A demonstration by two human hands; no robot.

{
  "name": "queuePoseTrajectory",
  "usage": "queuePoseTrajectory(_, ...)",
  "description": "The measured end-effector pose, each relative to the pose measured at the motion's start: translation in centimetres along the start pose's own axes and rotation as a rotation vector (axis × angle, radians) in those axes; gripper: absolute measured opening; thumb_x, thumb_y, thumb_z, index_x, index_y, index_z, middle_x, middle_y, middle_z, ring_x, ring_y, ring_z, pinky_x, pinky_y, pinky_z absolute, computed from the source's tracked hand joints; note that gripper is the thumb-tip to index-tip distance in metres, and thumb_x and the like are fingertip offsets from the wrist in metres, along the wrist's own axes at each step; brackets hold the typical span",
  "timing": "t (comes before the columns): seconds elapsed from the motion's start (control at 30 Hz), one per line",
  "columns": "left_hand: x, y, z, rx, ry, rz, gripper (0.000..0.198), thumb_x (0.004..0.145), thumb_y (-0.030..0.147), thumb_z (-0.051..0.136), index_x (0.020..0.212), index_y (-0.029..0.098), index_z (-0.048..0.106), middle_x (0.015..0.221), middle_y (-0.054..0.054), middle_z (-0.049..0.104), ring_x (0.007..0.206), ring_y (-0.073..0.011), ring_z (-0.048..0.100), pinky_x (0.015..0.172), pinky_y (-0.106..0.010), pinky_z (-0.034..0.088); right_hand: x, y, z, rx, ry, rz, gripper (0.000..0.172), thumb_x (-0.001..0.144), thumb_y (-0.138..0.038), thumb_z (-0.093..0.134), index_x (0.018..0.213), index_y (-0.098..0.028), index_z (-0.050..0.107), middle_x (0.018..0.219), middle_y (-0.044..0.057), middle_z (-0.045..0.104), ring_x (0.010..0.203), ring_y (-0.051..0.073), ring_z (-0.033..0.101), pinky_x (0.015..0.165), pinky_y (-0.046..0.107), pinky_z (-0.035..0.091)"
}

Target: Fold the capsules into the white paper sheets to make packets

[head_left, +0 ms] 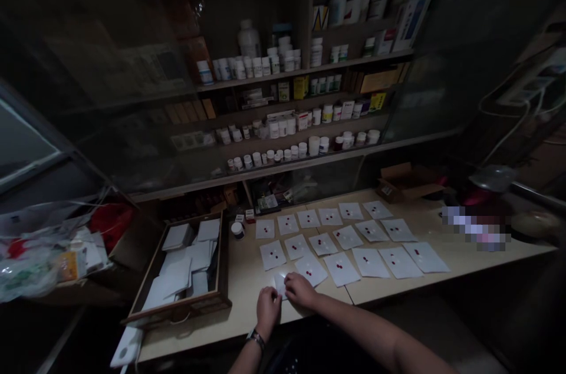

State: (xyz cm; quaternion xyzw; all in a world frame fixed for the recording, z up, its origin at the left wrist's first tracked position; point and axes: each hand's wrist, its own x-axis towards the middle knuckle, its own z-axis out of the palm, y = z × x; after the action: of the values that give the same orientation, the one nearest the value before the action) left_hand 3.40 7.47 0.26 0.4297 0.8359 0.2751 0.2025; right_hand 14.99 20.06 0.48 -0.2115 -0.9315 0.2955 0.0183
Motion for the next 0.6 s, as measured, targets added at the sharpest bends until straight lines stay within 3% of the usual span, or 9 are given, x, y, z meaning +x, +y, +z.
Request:
queuePoseTrajectory(0.1, 0.1, 0.2, 0.0, -0.040, 0.010, -0.064, 0.009, 0.075, 0.014, 0.055, 0.080, 0.018, 0.062, 0.078, -0.003, 0.062, 0.084, -0.0203, 0.058, 0.076, -0.027, 0.040, 0.5, -0.2, -0.2, -0.019, -0.023, 0.038, 0.017, 0.079, -0.022, 0.057, 0.084, -0.015, 0.071, 0.101, 0.010, 0.066, 0.097, 0.023, 0.057, 0.082, 0.030, 0.040)
queuePoseTrajectory(0.23, -0.1, 0.3, -0.1, -0.062, -0.005, -0.040, 0.037, 0.077, 0.015, 0.055, 0.114, 0.016, 0.061, 0.092, -0.005, 0.065, 0.094, -0.0204, 0.060, 0.086, -0.027, 0.042, 0.8, -0.4, -0.1, -0.029, -0.012, 0.041, 0.017, 0.081, -0.020, 0.054, 0.082, -0.014, 0.070, 0.101, 0.011, 0.064, 0.097, 0.023, 0.055, 0.082, 0.030, 0.039)
queuePoseTrajectory(0.33, -0.4, -0.1, -0.1, 0.031, 0.016, 0.096, 0.046, 0.083, 0.015, 0.050, 0.128, 0.016, 0.055, 0.118, -0.011, 0.061, 0.112, -0.0223, 0.055, 0.097, -0.031, 0.041, 0.8, -0.5, 0.1, -0.039, -0.002, 0.034, 0.017, 0.081, -0.018, 0.053, 0.083, -0.013, 0.070, 0.100, 0.012, 0.063, 0.096, 0.023, 0.054, 0.083, 0.031, 0.040)
queuePoseTrajectory(0.43, -0.8, -0.9, 0.2, 0.220, -0.009, 0.277, 0.047, 0.087, 0.010, 0.043, 0.130, 0.021, 0.055, 0.138, -0.011, 0.052, 0.123, -0.0241, 0.048, 0.102, -0.037, 0.040, 0.8, -0.5, 0.2, -0.051, 0.005, 0.035, 0.019, 0.082, -0.016, 0.051, 0.084, -0.013, 0.069, 0.100, 0.012, 0.062, 0.097, 0.023, 0.054, 0.085, 0.032, 0.041)
queuePoseTrajectory(0.6, -1.1, -2.5, 0.2, 0.474, -0.132, 0.475, 0.050, 0.090, 0.009, 0.043, 0.136, 0.025, 0.050, 0.144, -0.008, 0.048, 0.131, -0.0272, 0.042, 0.105, -0.047, 0.038, 0.4, -0.5, 0.3, -0.105, 0.008, 0.031, 0.019, 0.083, -0.015, 0.051, 0.093, -0.011, 0.067, 0.104, 0.014, 0.062, 0.101, 0.024, 0.054, 0.088, 0.033, 0.042)
